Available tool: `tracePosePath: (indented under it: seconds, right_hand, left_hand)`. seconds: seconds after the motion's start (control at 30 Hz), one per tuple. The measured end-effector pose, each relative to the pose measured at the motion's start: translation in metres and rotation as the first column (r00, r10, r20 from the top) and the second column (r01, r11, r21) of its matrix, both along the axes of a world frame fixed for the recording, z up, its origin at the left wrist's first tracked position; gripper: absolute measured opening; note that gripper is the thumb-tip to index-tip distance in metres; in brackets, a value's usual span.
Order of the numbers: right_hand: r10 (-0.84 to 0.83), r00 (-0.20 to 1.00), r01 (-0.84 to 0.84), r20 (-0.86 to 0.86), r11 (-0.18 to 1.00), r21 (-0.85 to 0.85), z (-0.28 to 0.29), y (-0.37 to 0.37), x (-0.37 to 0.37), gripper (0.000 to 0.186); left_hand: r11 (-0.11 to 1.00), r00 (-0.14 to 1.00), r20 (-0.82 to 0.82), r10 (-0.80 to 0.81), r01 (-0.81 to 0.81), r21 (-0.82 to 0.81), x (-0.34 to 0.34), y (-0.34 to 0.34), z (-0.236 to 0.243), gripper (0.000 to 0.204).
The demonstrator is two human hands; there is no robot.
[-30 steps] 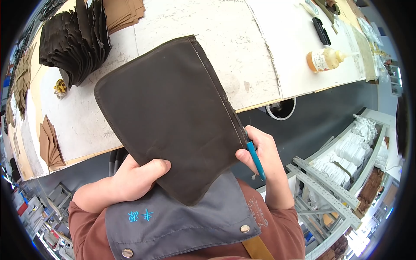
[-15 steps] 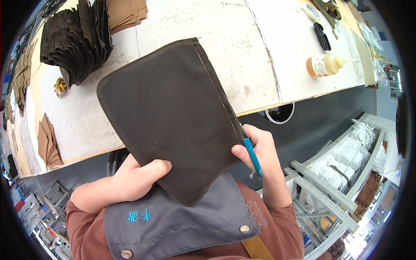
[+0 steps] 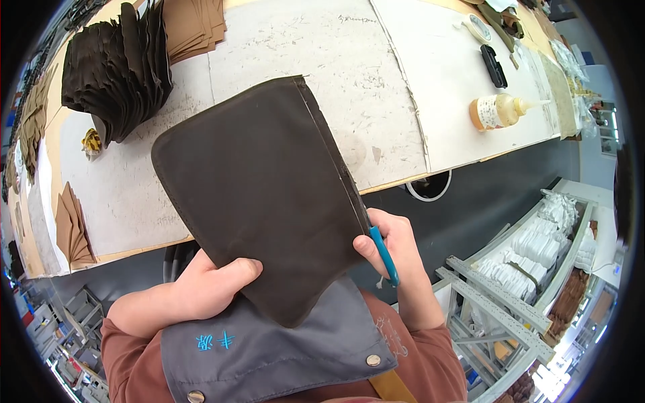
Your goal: Trimming the edges of leather or fabric panels with scissors.
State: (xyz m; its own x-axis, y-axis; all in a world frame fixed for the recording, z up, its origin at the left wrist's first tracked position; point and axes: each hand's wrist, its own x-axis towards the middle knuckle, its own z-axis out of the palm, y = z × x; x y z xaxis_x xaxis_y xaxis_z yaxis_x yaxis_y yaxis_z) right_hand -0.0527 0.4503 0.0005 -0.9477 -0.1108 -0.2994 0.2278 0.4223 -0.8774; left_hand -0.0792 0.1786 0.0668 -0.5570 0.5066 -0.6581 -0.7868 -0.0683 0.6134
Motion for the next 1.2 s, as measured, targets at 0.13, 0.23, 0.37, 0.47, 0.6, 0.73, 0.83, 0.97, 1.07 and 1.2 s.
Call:
tracePosePath:
  seconds: [0.13, 0.23, 0.37, 0.47, 0.6, 0.73, 0.83, 0.97, 1.07, 1.2]
  right_hand:
    - [0.018, 1.000, -0.017, -0.022, 0.999, 0.037, -0.001, -0.001, 0.001, 0.063]
    - [0.022, 0.999, -0.020, -0.039, 0.999, 0.047, 0.002, -0.002, 0.000, 0.062]
    - [0.006, 0.999, -0.005, -0.040, 0.999, 0.034, 0.000, -0.002, 0.001, 0.062]
    - [-0.006, 0.998, 0.008, -0.059, 0.999, 0.032, -0.002, -0.003, 0.002, 0.062]
    - [0.000, 0.996, 0.004, -0.093, 0.999, 0.041, -0.005, -0.003, 0.003, 0.063]
    - [0.002, 0.994, 0.003, -0.110, 0.999, 0.042, -0.007, -0.002, 0.004, 0.063]
    - [-0.004, 0.991, 0.009, -0.135, 0.999, 0.033, -0.007, -0.003, 0.004, 0.064]
    - [0.008, 0.987, -0.001, -0.159, 0.999, 0.046, -0.009, -0.002, 0.004, 0.064]
    - [-0.006, 0.990, 0.009, -0.141, 1.000, 0.018, -0.006, -0.002, 0.003, 0.064]
    - [0.062, 0.992, -0.046, -0.109, 0.988, 0.145, -0.002, -0.001, -0.004, 0.064]
  left_hand:
    - [1.000, 1.000, -0.031, -0.002, 0.002, 0.009, 0.002, 0.000, -0.001, 0.034]
    - [1.000, 0.999, -0.043, 0.006, -0.006, -0.003, 0.004, -0.001, -0.004, 0.034]
    - [1.000, 0.999, -0.043, -0.002, 0.002, 0.002, 0.002, -0.001, -0.002, 0.034]
    - [1.000, 1.000, -0.027, -0.012, 0.012, -0.007, 0.001, 0.000, -0.001, 0.034]
    - [1.000, 0.999, -0.035, -0.001, 0.001, -0.010, 0.003, -0.001, -0.002, 0.034]
    - [1.000, 0.999, -0.035, 0.011, -0.011, 0.003, 0.002, 0.000, -0.002, 0.034]
    - [1.000, 0.999, -0.043, 0.007, -0.007, 0.003, 0.001, -0.001, -0.003, 0.034]
    - [1.000, 1.000, -0.011, 0.002, -0.002, -0.021, 0.002, -0.001, -0.004, 0.034]
    - [1.000, 1.000, -0.020, 0.003, -0.004, -0.013, 0.002, -0.001, -0.004, 0.034]
    - [1.000, 1.000, -0.027, 0.000, 0.000, 0.004, 0.002, 0.000, -0.003, 0.034]
